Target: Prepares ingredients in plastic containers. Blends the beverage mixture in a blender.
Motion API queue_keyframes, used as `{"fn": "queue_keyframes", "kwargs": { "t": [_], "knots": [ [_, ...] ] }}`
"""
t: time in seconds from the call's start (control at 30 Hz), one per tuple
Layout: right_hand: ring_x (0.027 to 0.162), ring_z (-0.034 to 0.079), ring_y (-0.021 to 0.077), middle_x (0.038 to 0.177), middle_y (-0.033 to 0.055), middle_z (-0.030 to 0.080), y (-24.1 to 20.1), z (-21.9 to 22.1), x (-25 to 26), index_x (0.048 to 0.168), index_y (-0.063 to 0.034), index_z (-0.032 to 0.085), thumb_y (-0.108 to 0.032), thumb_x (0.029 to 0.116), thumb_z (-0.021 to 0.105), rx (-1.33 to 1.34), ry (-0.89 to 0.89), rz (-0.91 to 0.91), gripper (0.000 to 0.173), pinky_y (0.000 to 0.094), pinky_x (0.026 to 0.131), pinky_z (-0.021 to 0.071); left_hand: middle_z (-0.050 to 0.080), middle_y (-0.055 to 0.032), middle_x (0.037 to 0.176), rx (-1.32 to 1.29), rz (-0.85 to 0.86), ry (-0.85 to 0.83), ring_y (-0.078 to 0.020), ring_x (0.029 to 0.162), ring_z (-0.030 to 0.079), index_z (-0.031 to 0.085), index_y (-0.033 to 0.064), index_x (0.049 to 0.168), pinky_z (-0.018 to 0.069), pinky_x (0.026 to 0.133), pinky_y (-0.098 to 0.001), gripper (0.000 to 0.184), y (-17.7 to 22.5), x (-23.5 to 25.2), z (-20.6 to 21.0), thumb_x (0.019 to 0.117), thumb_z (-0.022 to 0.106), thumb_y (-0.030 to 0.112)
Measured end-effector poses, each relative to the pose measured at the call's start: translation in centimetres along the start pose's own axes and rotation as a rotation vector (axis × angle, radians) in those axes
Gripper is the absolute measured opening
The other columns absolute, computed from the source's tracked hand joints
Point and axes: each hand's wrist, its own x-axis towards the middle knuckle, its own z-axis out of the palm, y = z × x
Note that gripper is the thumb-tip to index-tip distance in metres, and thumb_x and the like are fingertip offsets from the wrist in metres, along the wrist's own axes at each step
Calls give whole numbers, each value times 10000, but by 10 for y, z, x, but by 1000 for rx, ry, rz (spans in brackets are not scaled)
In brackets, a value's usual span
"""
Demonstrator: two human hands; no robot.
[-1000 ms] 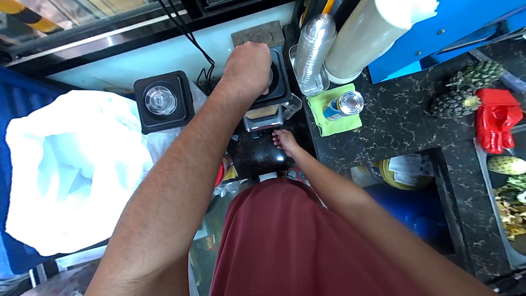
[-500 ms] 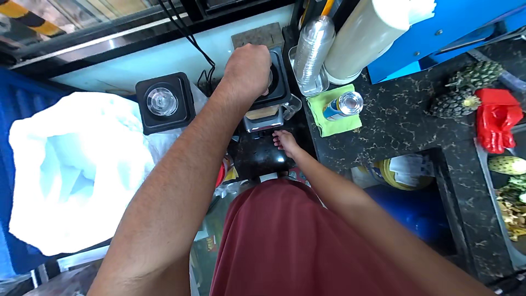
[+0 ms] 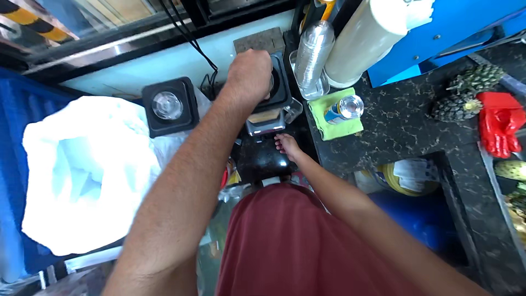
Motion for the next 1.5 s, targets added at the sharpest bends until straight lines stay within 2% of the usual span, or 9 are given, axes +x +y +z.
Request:
{"fn": "queue_keyframes", "kwargs": {
  "t": [0.07, 0.17, 0.27, 0.33, 0.4, 0.67, 0.83, 1.3, 1.5],
  "knots": [
    [698, 618, 146, 963, 81, 672, 2, 0, 4, 1304, -78, 599, -414, 1089, 453, -4, -16, -49, 425, 315, 606, 528, 684, -169, 1198, -10, 15, 41, -389, 1129, 646, 714, 166, 1250, 549, 914, -602, 497, 0, -6, 1, 773, 851, 191],
    [652, 577, 136, 893, 79, 641, -17, 8, -7, 1259, -35, 601, -354, 1097, 456, 31, -15, -69, 386, 304, 571, 499, 713, -119, 1134, -7, -18, 55, -334, 1053, 684, 737, 198, 1187, 582, 852, -569, 375, -2, -8, -2, 820, 813, 222],
    [728, 593, 168, 946, 97, 642, -27, 9, -18, 1258, -41, 613, -342, 1102, 451, 9, 11, -21, 375, 353, 637, 511, 701, -140, 1183, -48, -16, -39, -344, 1101, 673, 706, 156, 1235, 555, 902, -581, 324, -1, -2, -7, 911, 693, 156],
    [777, 602, 189, 982, 106, 653, -30, 8, -20, 1272, -48, 622, -344, 1098, 455, 4, 28, 8, 382, 386, 679, 509, 692, -150, 1202, -32, 7, -57, -355, 1124, 661, 701, 133, 1219, 547, 914, -585, 353, 0, 1, -12, 867, 734, 131],
    [755, 599, 182, 955, 97, 652, -29, 9, -18, 1266, -54, 627, -345, 1097, 461, -2, 34, 12, 376, 372, 652, 501, 688, -151, 1204, -20, 9, -54, -357, 1128, 656, 701, 127, 1213, 551, 903, -586, 374, 0, -2, -14, 844, 758, 127],
    [693, 581, 169, 895, 90, 636, -29, 7, -18, 1249, -41, 620, -328, 1102, 457, -45, 8, -8, 362, 348, 611, 489, 696, -144, 1160, -30, 12, -39, -353, 1106, 660, 708, 101, 1154, 552, 879, -582, 280, 1, -9, -16, 875, 721, 131],
    [690, 582, 169, 897, 89, 641, -24, 5, -7, 1236, -43, 630, -339, 1099, 454, -58, 12, 18, 370, 350, 614, 488, 692, -153, 1166, -38, 1, -41, -359, 1104, 658, 700, 99, 1175, 550, 873, -590, 340, 1, -11, -16, 840, 752, 116],
    [766, 599, 191, 972, 99, 648, -22, 0, -9, 1247, -56, 635, -338, 1100, 457, -28, -7, 22, 364, 373, 666, 496, 697, -144, 1204, -38, -11, -49, -357, 1134, 658, 706, 141, 1240, 540, 924, -595, 393, 4, -7, -13, 849, 750, 148],
    [650, 560, 143, 852, 50, 612, -19, -2, -6, 1187, -77, 638, -345, 1096, 469, 15, -19, 32, 330, 309, 572, 466, 671, -148, 1279, -26, -25, -57, -360, 1195, 633, 670, 174, 1330, 528, 966, -587, 498, 6, -10, -13, 841, 766, 168]
  ]
}}
